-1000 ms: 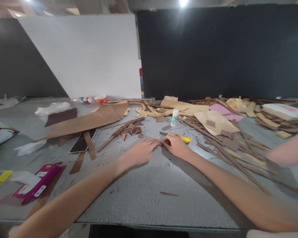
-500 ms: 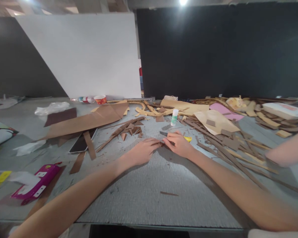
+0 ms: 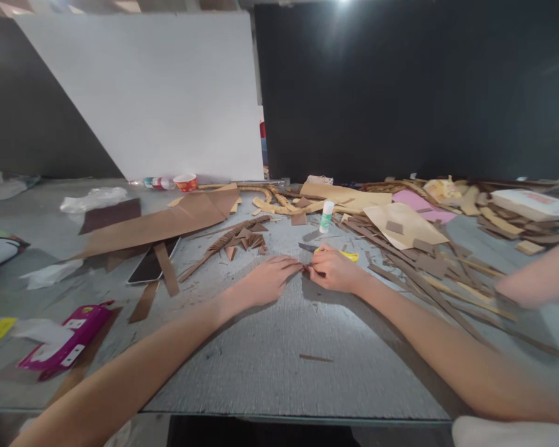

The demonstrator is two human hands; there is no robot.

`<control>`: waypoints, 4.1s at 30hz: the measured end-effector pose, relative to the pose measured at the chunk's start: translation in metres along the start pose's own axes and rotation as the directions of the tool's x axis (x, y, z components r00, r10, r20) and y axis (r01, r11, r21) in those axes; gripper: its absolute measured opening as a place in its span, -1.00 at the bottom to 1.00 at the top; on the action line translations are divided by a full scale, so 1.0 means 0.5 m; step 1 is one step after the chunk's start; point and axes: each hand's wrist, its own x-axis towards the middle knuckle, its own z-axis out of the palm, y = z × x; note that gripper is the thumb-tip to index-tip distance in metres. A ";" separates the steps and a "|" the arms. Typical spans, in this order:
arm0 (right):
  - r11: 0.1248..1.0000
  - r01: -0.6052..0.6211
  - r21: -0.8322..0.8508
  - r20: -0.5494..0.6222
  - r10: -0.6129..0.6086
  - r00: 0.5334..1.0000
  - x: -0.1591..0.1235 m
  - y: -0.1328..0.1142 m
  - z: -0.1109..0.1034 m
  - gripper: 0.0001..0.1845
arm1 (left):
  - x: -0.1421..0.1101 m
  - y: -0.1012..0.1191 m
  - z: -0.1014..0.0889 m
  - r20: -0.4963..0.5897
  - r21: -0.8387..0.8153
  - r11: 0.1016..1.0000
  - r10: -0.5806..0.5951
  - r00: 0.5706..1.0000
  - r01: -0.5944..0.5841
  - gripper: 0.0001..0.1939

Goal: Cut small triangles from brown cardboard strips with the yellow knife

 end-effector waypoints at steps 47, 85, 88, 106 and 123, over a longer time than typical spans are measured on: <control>0.972 -0.183 0.148 -0.170 0.208 0.963 0.007 -0.032 0.022 -0.75 | -0.002 -0.028 0.014 -0.345 -0.380 0.923 -0.205 0.916 0.064 -0.85; 0.896 0.191 -0.401 0.009 -0.204 0.979 -0.001 -0.012 0.007 -0.67 | -0.015 -0.001 -0.006 -0.023 0.056 0.998 0.028 0.999 -0.027 -0.69; 0.920 0.204 -0.335 -0.004 -0.217 0.976 -0.004 -0.003 0.006 -0.67 | -0.015 0.006 -0.016 0.015 0.097 0.995 0.028 1.000 -0.029 -0.69; 0.957 -0.197 0.214 -0.008 0.204 0.979 0.006 0.009 0.017 -0.63 | -0.013 0.044 -0.028 0.078 0.264 0.958 0.091 0.993 -0.109 -0.59; 0.751 -0.640 0.162 0.146 0.623 0.769 0.036 -0.018 0.025 -0.65 | -0.010 0.030 -0.014 0.088 0.245 0.965 0.073 0.993 -0.092 -0.73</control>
